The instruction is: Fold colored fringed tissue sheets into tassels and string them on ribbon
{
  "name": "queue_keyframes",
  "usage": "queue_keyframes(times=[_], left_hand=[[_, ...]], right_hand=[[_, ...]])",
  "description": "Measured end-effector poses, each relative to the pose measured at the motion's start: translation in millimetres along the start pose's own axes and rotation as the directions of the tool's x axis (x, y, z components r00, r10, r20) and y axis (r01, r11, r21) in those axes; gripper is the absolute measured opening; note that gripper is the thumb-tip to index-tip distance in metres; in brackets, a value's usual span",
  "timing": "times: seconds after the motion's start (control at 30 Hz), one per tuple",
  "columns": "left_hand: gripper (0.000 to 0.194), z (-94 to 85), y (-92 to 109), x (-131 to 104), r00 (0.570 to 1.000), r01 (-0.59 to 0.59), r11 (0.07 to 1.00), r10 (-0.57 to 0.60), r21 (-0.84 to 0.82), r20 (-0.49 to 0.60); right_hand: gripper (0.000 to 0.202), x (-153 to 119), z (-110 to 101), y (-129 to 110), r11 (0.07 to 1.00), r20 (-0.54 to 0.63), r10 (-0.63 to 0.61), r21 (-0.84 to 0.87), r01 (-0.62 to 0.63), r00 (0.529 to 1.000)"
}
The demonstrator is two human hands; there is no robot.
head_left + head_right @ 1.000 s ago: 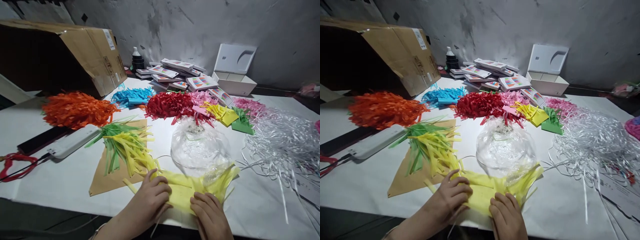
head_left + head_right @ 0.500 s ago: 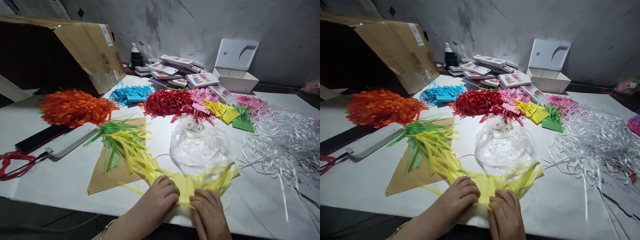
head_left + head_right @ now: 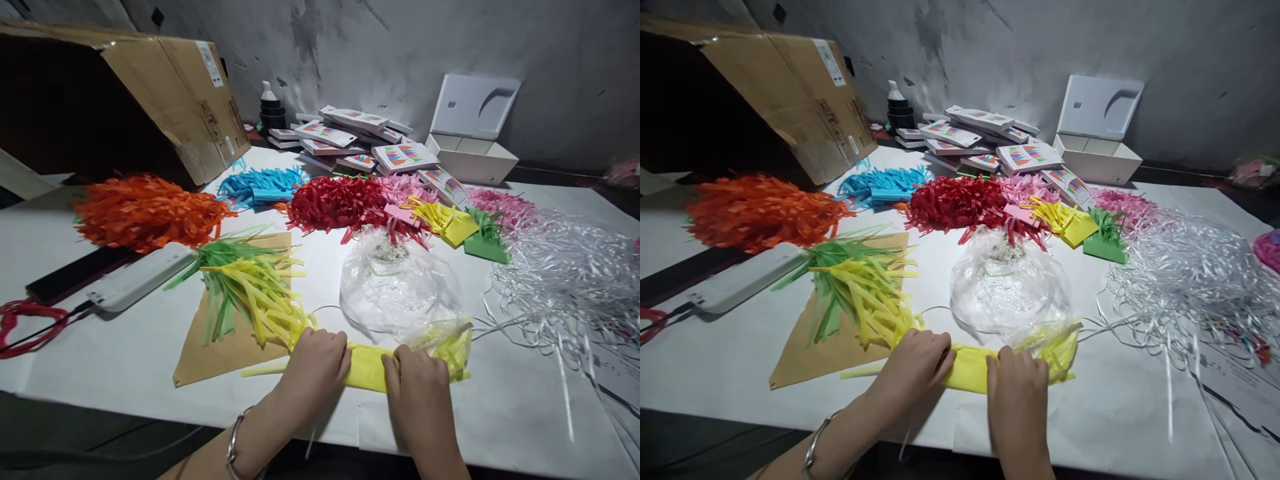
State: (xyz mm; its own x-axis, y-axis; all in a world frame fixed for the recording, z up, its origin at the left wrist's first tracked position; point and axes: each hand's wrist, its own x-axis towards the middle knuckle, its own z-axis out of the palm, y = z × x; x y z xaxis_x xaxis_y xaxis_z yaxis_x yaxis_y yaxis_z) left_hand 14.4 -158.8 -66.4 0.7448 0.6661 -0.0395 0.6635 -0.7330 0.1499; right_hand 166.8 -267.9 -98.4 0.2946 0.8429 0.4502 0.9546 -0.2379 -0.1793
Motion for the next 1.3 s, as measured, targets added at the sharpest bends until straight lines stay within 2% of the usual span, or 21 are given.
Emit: queue_keyframes(times=[0.1, 0.17, 0.27, 0.33, 0.4, 0.43, 0.47, 0.53, 0.6, 0.67, 0.8, 0.93, 1.03, 1.2, 1.3], left_hand=[[0.025, 2.1, -1.9, 1.3, 1.000, -0.003, 1.000, 0.003, -0.016, 0.009], [0.025, 3.3, -3.1, 2.4, 1.000, -0.002, 1.000, 0.003, -0.031, 0.009], [0.027, 2.1, -6.1, 4.2, 1.000, -0.001, 0.998, 0.001, -0.065, -0.002], [0.026, -1.0, -10.2, 3.8, 1.000, 0.012, 0.996, -0.013, -0.093, -0.017], [0.017, -4.5, -15.4, 0.3, 0.997, 0.010, 0.990, -0.021, -0.141, -0.073], [0.013, -5.5, -18.0, -2.7, 0.992, -0.028, 0.984, 0.007, -0.174, -0.122], [0.018, -5.5, -20.0, -6.4, 0.983, -0.098, 0.974, 0.062, -0.205, -0.176], [0.032, -1.2, -21.7, -14.9, 0.937, -0.279, 0.931, 0.209, -0.235, -0.281], [0.019, 8.4, -20.3, -22.6, 0.878, -0.416, 0.879, 0.322, -0.231, -0.355], [0.016, 19.6, -17.9, -28.1, 0.856, -0.449, 0.855, 0.329, -0.258, -0.398], [0.018, 29.3, -20.1, -34.8, 0.902, -0.386, 0.830, 0.248, -0.401, -0.354], [0.023, 20.1, -28.7, -39.8, 0.938, -0.311, 0.841, 0.196, -0.443, -0.285], [0.028, 13.2, -28.7, -38.4, 0.956, -0.219, 0.899, 0.118, -0.380, -0.270], [0.022, 11.1, -20.0, -25.9, 0.971, -0.084, 0.976, 0.035, -0.203, -0.235], [0.020, 11.9, -18.8, -20.5, 0.975, -0.078, 0.983, 0.040, -0.168, -0.219]], right_hand=[[0.022, 0.3, -13.4, 0.6, 0.998, -0.107, 0.007, -0.066, -0.014, 0.994], [0.014, -2.7, -20.2, -1.2, 0.993, -0.170, -0.119, -0.011, 0.119, 0.978], [0.021, -9.0, -19.4, -5.2, 0.907, -0.141, -0.372, 0.157, 0.391, 0.918], [0.024, -12.1, -13.1, -6.3, 0.870, -0.109, -0.436, 0.203, 0.449, 0.893], [0.023, -12.9, -7.4, -5.9, 0.871, -0.105, -0.423, 0.225, 0.436, 0.900], [0.023, -12.6, -6.0, -5.5, 0.875, -0.115, -0.405, 0.240, 0.421, 0.907], [0.022, -11.9, -6.0, -5.2, 0.879, -0.129, -0.375, 0.264, 0.396, 0.918], [0.021, -10.2, -9.2, -6.2, 0.878, -0.140, -0.314, 0.334, 0.343, 0.939], [0.017, -9.0, -13.9, -9.1, 0.867, -0.110, -0.294, 0.388, 0.313, 0.950], [0.014, -9.4, -16.0, -12.1, 0.870, -0.052, -0.317, 0.383, 0.312, 0.947], [0.031, -16.9, -10.4, -8.3, 0.896, -0.010, -0.337, 0.304, 0.324, 0.941], [0.033, -24.7, -5.5, 5.4, 0.892, -0.012, -0.250, 0.385, 0.235, 0.968], [0.034, -23.0, -4.7, 9.2, 0.927, 0.012, -0.190, 0.331, 0.176, 0.982], [0.030, -11.9, -6.7, 3.8, 0.991, 0.092, -0.118, 0.075, 0.111, 0.989], [0.021, -9.3, -10.1, -0.8, 0.992, 0.000, -0.089, 0.088, 0.089, 0.996]])
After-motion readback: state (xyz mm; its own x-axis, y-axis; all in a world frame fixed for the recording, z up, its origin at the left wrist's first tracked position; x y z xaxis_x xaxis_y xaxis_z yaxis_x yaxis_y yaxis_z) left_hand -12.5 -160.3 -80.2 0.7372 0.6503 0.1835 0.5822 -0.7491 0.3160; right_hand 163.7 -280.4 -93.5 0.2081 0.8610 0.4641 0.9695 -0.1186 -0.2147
